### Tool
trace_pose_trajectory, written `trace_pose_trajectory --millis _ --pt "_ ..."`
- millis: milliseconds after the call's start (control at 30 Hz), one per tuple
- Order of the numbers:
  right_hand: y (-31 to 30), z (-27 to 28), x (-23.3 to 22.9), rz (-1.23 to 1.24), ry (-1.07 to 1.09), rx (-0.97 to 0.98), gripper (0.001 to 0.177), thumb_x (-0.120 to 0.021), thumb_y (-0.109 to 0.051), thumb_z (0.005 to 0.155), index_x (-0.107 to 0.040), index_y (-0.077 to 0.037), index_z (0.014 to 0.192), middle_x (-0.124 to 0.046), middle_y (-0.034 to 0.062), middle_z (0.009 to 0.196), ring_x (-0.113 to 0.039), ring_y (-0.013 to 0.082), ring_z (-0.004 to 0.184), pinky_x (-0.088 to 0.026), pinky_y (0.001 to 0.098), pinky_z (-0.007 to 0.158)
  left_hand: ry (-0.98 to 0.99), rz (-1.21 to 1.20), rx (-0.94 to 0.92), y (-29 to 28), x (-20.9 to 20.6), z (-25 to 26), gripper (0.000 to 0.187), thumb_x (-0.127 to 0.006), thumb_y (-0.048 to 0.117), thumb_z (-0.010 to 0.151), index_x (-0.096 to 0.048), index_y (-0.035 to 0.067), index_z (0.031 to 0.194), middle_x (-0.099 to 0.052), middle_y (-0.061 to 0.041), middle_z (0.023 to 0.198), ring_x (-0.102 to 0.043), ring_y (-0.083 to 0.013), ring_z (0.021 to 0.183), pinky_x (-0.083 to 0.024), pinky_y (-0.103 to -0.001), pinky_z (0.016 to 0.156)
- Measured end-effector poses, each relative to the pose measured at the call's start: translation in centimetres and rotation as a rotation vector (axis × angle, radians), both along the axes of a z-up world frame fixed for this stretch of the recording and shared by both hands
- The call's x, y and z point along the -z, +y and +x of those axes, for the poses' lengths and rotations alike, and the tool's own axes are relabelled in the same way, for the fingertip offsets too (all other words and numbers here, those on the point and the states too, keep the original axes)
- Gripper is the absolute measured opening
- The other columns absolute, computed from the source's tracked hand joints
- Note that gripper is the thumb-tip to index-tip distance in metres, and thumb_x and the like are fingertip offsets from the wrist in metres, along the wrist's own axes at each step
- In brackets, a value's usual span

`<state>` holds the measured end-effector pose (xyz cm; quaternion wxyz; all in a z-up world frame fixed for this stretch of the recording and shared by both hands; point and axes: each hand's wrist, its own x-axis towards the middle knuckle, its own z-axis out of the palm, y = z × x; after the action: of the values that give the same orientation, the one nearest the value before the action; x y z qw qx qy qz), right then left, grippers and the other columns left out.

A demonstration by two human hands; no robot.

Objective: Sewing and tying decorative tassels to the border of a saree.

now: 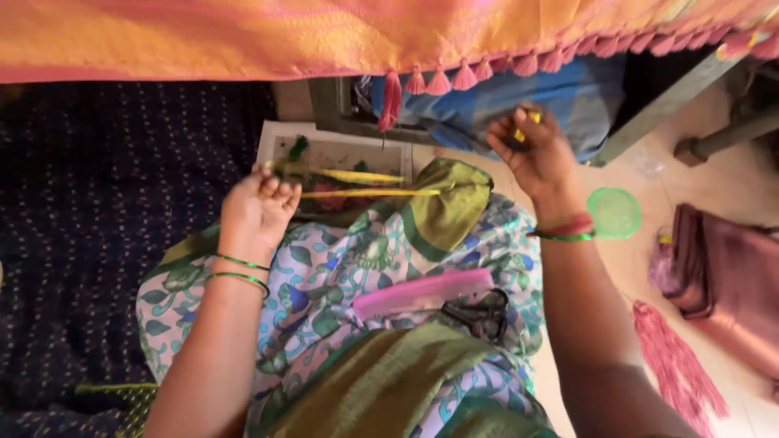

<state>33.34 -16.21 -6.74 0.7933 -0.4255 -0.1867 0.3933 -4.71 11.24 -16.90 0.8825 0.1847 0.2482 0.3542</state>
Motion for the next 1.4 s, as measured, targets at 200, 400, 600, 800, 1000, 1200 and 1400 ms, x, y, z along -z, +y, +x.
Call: trace_pose_trajectory --millis 200,400,600,800,1000,1200,1400 --pt "-2.9 8.3 19.6 -0.083 0.324 0.028 0.005 -0.059 -0.001 0.103 -0.057 0.001 0.107 -0.067 0.0153 0.101 -0.068 0.0371 0.104 -0.058 0.0512 0.103 0.221 -0.186 -0.073 -0.6 7.1 -1.5 0.023 -0.051 0.022 0.104 -0.059 0.017 0.083 -0.061 0.001 0.067 -0.063 -0.0186 0.069 -0.057 -0.045 0.087" --pt "-7.0 0.7 7.8 -0.141 0.243 0.079 0.013 -0.06 -0.012 0.103 -0.059 -0.003 0.112 -0.067 0.0165 0.102 -0.069 0.0378 0.104 -0.059 0.054 0.097 0.135 -0.095 0.044 -2.1 1.5 -2.6 0.022 -0.05 0.017 0.105 -0.061 0.014 0.087 -0.072 -0.004 0.083 -0.072 -0.0246 0.088 -0.057 -0.047 0.096" --pt "-4.4 -16.7 -14.5 -0.046 -0.281 -0.393 0.025 -0.064 -0.012 0.098 -0.058 -0.001 0.119 -0.065 0.0166 0.11 -0.075 0.0358 0.081 -0.065 0.0496 0.072 -0.13 0.115 0.322 -10.5 -16.5 3.2 0.018 -0.046 0.016 0.097 -0.061 0.01 0.089 -0.077 -0.018 0.098 -0.074 -0.0332 0.101 -0.057 -0.046 0.098" --pt "-2.8 -22.3 -16.7 -0.054 -0.099 -0.997 0.047 -0.064 -0.022 0.102 -0.043 -0.009 0.141 -0.071 0.0131 0.103 -0.074 0.0217 0.075 -0.063 0.0333 0.063 -0.086 1.04 0.696 -15.1 -17.1 2.7 0.011 -0.057 0.004 0.097 -0.063 0.003 0.106 -0.062 -0.006 0.098 -0.059 -0.0128 0.094 -0.05 -0.027 0.08" --pt "2.8 -5.5 -1.7 0.079 0.153 -0.181 0.018 -0.062 -0.015 0.107 -0.053 -0.003 0.119 -0.065 0.0141 0.107 -0.069 0.0234 0.095 -0.061 0.0347 0.085 -0.115 0.17 0.254 -5.4 -6.3 -2.0 0.012 -0.055 0.007 0.106 -0.061 0.011 0.097 -0.062 0.002 0.079 -0.055 -0.0104 0.06 -0.059 -0.043 0.101" --pt "-0.4 -0.2 13.3 -0.212 0.081 -0.05 0.013 -0.058 -0.004 0.104 -0.06 0.0 0.116 -0.062 0.0129 0.112 -0.065 0.0287 0.104 -0.06 0.0429 0.097 0.201 -0.122 0.064 -2.0 4.8 -3.4 0.023 -0.049 0.021 0.105 -0.058 0.011 0.086 -0.067 -0.005 0.075 -0.071 -0.0273 0.086 -0.054 -0.047 0.093" --pt "-1.0 -9.9 -5.5 -0.197 0.023 -0.105 0.021 -0.059 -0.007 0.099 -0.056 -0.009 0.119 -0.066 0.0123 0.103 -0.073 0.0347 0.099 -0.061 0.0429 0.083 -0.051 -0.004 0.137 -2.6 -4.6 -1.5 0.017 -0.05 0.016 0.103 -0.063 0.01 0.094 -0.073 -0.016 0.096 -0.074 -0.0351 0.1 -0.056 -0.05 0.095"
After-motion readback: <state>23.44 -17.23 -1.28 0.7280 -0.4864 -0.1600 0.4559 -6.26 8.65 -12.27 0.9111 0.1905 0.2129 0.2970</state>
